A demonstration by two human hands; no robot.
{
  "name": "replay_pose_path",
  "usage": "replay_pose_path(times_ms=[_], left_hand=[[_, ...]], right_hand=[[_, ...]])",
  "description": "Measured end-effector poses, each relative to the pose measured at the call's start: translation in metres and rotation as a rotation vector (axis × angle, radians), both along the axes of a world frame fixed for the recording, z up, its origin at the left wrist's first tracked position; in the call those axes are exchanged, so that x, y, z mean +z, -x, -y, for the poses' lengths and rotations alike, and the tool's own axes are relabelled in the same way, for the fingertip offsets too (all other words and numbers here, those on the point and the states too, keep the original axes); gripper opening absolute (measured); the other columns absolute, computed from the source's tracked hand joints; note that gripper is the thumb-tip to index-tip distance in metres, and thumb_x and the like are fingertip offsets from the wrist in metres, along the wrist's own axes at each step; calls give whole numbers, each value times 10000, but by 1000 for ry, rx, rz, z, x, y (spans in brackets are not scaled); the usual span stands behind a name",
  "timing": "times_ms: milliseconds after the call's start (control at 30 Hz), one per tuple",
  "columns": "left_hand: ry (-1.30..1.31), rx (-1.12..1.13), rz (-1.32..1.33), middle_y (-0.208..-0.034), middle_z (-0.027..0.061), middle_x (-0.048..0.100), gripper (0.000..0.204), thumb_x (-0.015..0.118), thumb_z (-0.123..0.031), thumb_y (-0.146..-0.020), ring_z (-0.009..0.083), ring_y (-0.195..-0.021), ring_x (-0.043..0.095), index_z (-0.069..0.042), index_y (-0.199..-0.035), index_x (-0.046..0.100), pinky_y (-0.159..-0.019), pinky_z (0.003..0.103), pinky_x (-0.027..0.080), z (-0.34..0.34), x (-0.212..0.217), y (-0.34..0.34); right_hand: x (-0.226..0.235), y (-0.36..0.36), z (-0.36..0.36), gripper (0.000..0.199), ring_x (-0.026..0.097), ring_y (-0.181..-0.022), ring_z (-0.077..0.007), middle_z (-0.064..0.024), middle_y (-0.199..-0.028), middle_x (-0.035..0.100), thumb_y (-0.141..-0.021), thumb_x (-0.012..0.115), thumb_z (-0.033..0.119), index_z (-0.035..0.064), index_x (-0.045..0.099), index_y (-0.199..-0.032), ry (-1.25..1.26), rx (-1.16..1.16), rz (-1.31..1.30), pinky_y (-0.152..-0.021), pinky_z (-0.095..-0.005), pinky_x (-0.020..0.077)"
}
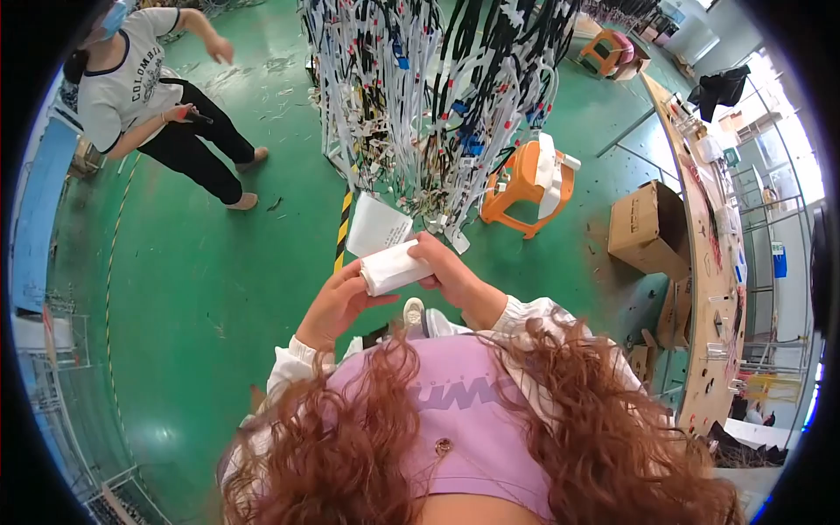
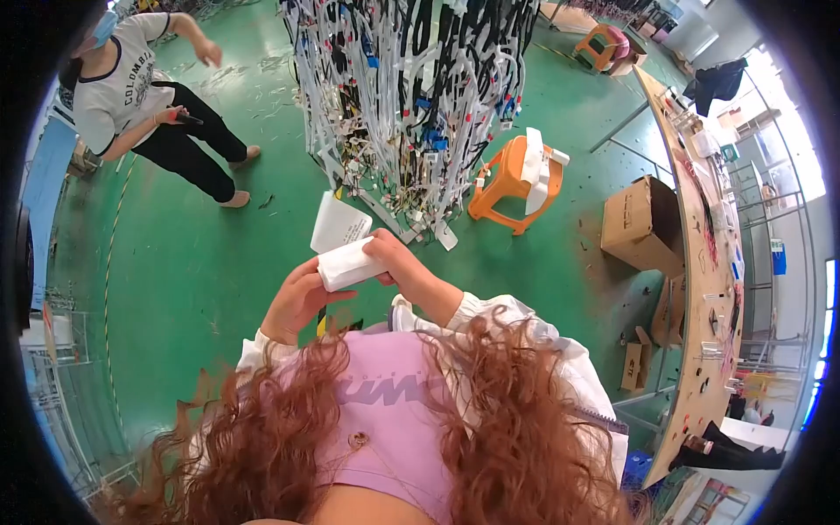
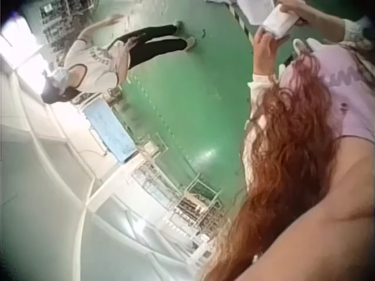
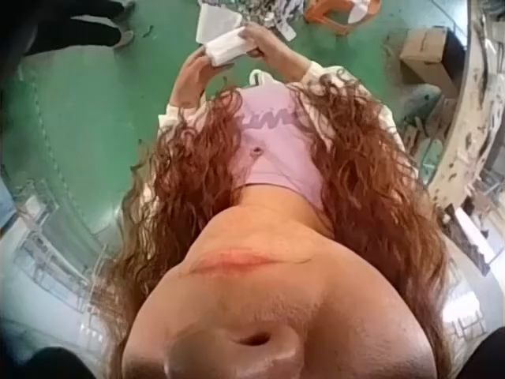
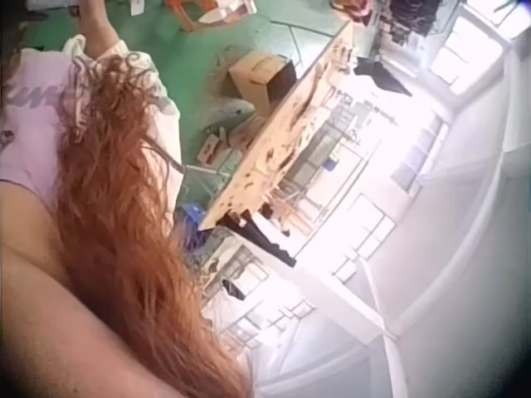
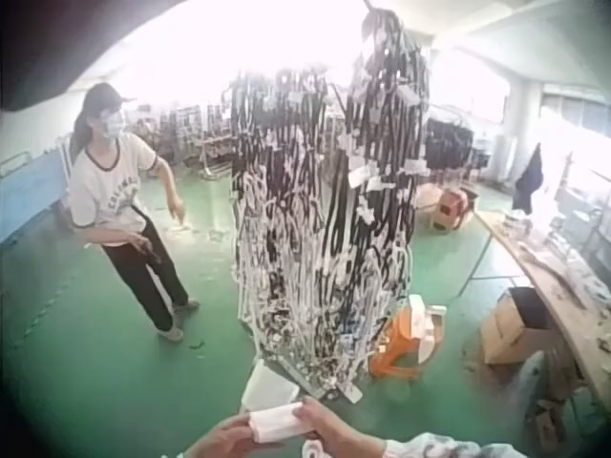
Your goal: Applying adhesive identification tags to specific wires within a large cable harness assembly.
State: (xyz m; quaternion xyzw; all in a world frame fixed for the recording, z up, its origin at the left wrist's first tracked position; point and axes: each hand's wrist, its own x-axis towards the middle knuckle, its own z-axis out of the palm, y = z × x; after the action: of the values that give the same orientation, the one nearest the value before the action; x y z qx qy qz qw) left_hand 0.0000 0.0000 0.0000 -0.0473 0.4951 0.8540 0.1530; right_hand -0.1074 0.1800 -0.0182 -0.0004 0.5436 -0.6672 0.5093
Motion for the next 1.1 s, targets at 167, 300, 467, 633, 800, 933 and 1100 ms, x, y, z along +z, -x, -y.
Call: replay_pose_path(times_ms=[167,300,467,633,800,933,1100], left_hand=[[-319,186,119,-1244,107,467,544,405,-418,-915,237,-1155,462,-9,-1273,377,-933,459,409,-7,-6,5],[-402,536,188,-1213,109,485,541,385,-462,-914,227,-1136,465,-14,-1215,425,-969,428,372,-33,-34,4],[-505,720,18,-1252,140,452,604,447,-415,-902,269,-1154,432,-6,-1323,304,-988,398,314,-26,-45,8],[-206,724,162,-1118,125,514,490,563,-253,-848,237,-935,559,-11,-1248,416,-808,355,469,-3,-33,21],[-238,829,278,-1082,82,515,411,612,-195,-812,227,-897,568,-8,-1156,486,-797,340,488,65,-52,28],[-190,799,333,-1112,71,531,449,641,-193,-790,242,-878,573,-19,-1163,462,-776,354,509,122,-58,53],[-85,560,266,-1012,56,549,437,606,-244,-815,185,-848,572,-15,-1170,493,-752,312,474,180,-27,83]], right_hand=[[2,-4,10,337,425,-775,-116,-49,-890,455,-815,475,283,73,412,-1071,-66,-127,-286,-627,-224,353],[-14,-25,10,278,444,-788,-122,-58,-911,462,-866,481,214,38,399,-1065,-47,-174,-662,-655,-257,385],[-10,-17,27,273,475,-702,-128,-68,-916,488,-897,470,258,52,395,-1060,169,-288,57,-577,-273,395],[-8,-18,51,332,516,-724,-148,-77,-913,507,-908,479,307,39,407,-1091,179,87,228,-662,-295,447],[111,63,19,292,526,-831,-160,-73,-946,546,-759,653,159,55,533,-1004,-218,-307,-1314,-730,-289,425],[232,79,20,401,555,-791,-211,-97,-911,567,-735,626,165,-49,533,-1061,111,-879,-1890,-774,-319,425],[241,55,-31,409,556,-830,-214,-105,-930,569,-758,618,184,-49,523,-1081,-269,-790,-1931,-795,-320,423]])
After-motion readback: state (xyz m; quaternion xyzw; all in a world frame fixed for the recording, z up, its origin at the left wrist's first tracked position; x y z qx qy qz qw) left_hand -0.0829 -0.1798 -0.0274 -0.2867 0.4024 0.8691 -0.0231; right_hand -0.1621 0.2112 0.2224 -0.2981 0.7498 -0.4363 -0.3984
